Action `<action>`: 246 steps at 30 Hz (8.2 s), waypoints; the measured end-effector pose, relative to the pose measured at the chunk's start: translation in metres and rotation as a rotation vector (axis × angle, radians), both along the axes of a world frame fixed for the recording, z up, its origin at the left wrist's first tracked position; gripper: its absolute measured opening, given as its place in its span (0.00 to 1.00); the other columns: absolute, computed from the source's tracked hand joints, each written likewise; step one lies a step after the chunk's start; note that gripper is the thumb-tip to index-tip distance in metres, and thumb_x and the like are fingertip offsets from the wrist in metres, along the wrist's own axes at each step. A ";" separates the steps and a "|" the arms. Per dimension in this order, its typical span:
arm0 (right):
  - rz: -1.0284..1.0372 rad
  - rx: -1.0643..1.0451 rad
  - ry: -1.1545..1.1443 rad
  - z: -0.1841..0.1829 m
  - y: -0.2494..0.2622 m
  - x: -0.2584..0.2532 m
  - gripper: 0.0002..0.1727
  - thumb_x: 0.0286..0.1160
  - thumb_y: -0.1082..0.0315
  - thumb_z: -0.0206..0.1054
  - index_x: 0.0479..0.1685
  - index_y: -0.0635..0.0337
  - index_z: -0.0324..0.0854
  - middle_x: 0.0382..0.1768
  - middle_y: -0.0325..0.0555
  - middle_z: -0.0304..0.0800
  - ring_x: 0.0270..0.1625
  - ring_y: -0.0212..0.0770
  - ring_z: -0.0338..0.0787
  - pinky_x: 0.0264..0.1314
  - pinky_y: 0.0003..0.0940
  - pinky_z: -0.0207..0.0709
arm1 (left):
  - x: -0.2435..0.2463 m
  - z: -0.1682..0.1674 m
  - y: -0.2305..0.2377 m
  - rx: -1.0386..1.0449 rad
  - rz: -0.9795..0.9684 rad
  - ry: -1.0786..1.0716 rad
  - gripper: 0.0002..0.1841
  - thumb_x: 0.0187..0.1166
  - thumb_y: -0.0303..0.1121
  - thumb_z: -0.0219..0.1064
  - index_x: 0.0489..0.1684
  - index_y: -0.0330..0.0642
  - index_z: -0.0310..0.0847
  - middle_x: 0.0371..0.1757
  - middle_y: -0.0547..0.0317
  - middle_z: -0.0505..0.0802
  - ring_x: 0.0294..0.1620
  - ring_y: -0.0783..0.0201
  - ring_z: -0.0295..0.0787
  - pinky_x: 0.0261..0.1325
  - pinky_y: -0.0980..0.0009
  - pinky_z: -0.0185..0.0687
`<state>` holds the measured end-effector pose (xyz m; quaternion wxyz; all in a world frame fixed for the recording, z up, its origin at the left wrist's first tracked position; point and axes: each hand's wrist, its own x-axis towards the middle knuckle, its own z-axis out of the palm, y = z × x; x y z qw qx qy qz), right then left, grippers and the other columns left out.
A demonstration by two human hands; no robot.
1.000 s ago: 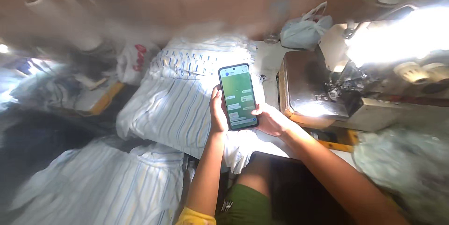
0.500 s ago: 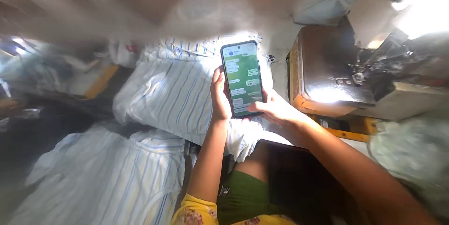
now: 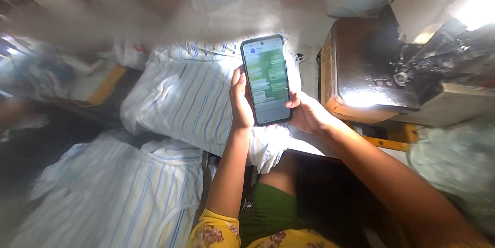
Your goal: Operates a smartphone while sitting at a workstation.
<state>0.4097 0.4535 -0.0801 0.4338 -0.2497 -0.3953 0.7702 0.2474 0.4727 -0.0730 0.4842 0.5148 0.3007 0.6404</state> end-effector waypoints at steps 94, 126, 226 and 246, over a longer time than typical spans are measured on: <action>0.000 0.049 -0.089 0.008 -0.001 -0.005 0.24 0.78 0.80 0.44 0.69 0.50 0.69 0.49 0.41 0.93 0.43 0.37 0.96 0.41 0.33 0.93 | -0.016 -0.010 -0.025 0.020 -0.062 0.129 0.43 0.69 0.21 0.59 0.91 0.48 0.44 0.68 0.66 0.86 0.61 0.71 0.89 0.63 0.68 0.88; 0.044 0.038 0.010 0.001 0.001 -0.001 0.32 0.61 0.84 0.44 0.67 0.50 0.72 0.49 0.40 0.94 0.46 0.38 0.96 0.45 0.37 0.93 | -0.022 -0.011 -0.024 -0.037 -0.175 0.016 0.49 0.58 0.18 0.52 0.92 0.52 0.42 0.69 0.67 0.86 0.60 0.72 0.90 0.58 0.70 0.90; -0.006 0.147 -0.114 -0.001 0.001 -0.009 0.28 0.67 0.86 0.65 0.67 0.55 0.70 0.47 0.43 0.95 0.41 0.41 0.97 0.42 0.35 0.94 | -0.020 -0.014 -0.028 -0.006 -0.205 -0.028 0.46 0.67 0.27 0.56 0.93 0.54 0.40 0.74 0.72 0.82 0.68 0.74 0.84 0.69 0.70 0.83; 0.052 0.105 -0.089 0.003 -0.001 -0.003 0.28 0.71 0.83 0.51 0.71 0.52 0.68 0.51 0.39 0.92 0.48 0.36 0.95 0.48 0.32 0.92 | -0.018 -0.013 -0.028 0.037 -0.061 0.120 0.49 0.61 0.19 0.60 0.92 0.46 0.42 0.69 0.66 0.86 0.63 0.72 0.88 0.64 0.69 0.88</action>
